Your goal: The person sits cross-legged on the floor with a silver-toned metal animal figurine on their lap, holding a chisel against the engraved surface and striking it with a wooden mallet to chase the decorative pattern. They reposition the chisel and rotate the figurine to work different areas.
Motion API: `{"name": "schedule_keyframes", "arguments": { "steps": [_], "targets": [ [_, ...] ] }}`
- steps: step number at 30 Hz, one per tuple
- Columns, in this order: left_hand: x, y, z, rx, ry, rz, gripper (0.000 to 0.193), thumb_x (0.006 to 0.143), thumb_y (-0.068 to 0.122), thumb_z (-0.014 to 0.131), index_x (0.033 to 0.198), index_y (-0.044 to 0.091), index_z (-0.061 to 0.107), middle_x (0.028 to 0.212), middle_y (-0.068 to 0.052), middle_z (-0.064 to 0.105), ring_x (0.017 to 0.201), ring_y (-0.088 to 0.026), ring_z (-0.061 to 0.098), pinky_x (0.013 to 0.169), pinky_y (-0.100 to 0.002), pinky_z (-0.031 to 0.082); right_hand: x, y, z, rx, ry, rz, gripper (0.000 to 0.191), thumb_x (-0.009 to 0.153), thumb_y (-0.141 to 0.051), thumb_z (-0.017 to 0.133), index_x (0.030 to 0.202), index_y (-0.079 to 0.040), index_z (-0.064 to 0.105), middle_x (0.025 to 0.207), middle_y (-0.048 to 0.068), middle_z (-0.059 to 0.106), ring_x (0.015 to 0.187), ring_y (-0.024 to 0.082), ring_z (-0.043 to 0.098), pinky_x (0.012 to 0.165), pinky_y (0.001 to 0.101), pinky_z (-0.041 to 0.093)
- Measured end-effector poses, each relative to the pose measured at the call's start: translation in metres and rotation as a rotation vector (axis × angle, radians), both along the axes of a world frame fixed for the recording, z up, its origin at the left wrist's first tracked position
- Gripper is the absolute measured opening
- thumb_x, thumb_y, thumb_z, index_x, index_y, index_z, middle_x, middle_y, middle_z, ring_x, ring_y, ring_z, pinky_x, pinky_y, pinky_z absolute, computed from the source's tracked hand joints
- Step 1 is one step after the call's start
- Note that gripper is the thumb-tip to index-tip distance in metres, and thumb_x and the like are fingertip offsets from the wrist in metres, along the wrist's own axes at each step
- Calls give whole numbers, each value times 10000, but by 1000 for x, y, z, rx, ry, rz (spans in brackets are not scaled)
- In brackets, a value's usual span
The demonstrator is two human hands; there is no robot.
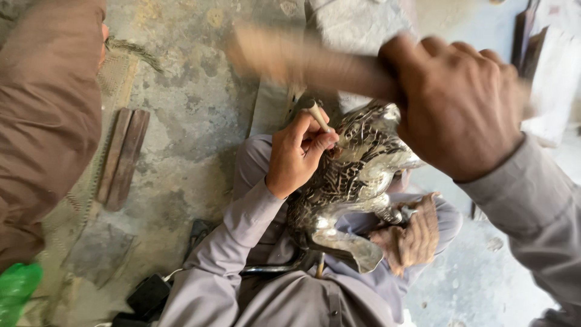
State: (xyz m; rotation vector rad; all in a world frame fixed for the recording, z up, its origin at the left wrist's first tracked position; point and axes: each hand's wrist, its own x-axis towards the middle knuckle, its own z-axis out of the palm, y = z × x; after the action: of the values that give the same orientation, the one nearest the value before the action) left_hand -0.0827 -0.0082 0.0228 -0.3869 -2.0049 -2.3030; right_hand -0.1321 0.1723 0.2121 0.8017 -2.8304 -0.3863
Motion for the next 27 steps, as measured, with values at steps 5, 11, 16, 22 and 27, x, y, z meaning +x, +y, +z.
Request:
{"name": "schedule_keyframes", "arguments": {
  "steps": [5, 11, 16, 22, 27],
  "targets": [
    [-3, -7, 3, -18, 47, -21, 188, 1011, 119, 728, 1061, 27, 572, 863, -29, 709, 772, -65, 692, 634, -233, 560, -5, -5, 0, -281, -199, -147, 311, 974, -95, 650, 1282, -87, 613, 1038, 119, 687, 737, 204, 609, 679, 382, 493],
    [-5, -12, 5, -47, 61, -46, 187, 1005, 95, 737, 1040, 29, 566, 869, -33, 702, 776, -89, 708, 660, -249, 566, -2, -12, 5, -237, -138, -87, 222, 948, -55, 664, 1166, -38, 627, 940, 135, 700, 608, 189, 596, 538, 353, 469],
    [-6, -11, 4, -25, 116, -39, 199, 1000, 77, 734, 1057, 24, 551, 910, -41, 705, 809, -103, 719, 698, -251, 575, 0, -7, 3, -125, -31, -19, 209, 958, -118, 702, 1149, -86, 625, 861, 87, 685, 612, 183, 608, 584, 360, 498],
    [-6, -15, 4, -86, 107, -34, 207, 984, 93, 749, 1073, 35, 572, 887, -46, 702, 783, -121, 727, 671, -262, 562, 2, -2, -3, -262, -72, -11, 262, 946, -121, 684, 1187, -104, 582, 947, 68, 689, 750, 168, 659, 710, 321, 536],
    [-9, -18, 3, -104, 114, -42, 219, 986, 128, 750, 1087, 48, 572, 880, -37, 700, 764, -122, 722, 655, -272, 557, 6, 1, -6, -3, 9, -37, 183, 975, -139, 742, 1142, -126, 667, 873, 60, 719, 672, 189, 665, 609, 345, 520]
  ]
}}
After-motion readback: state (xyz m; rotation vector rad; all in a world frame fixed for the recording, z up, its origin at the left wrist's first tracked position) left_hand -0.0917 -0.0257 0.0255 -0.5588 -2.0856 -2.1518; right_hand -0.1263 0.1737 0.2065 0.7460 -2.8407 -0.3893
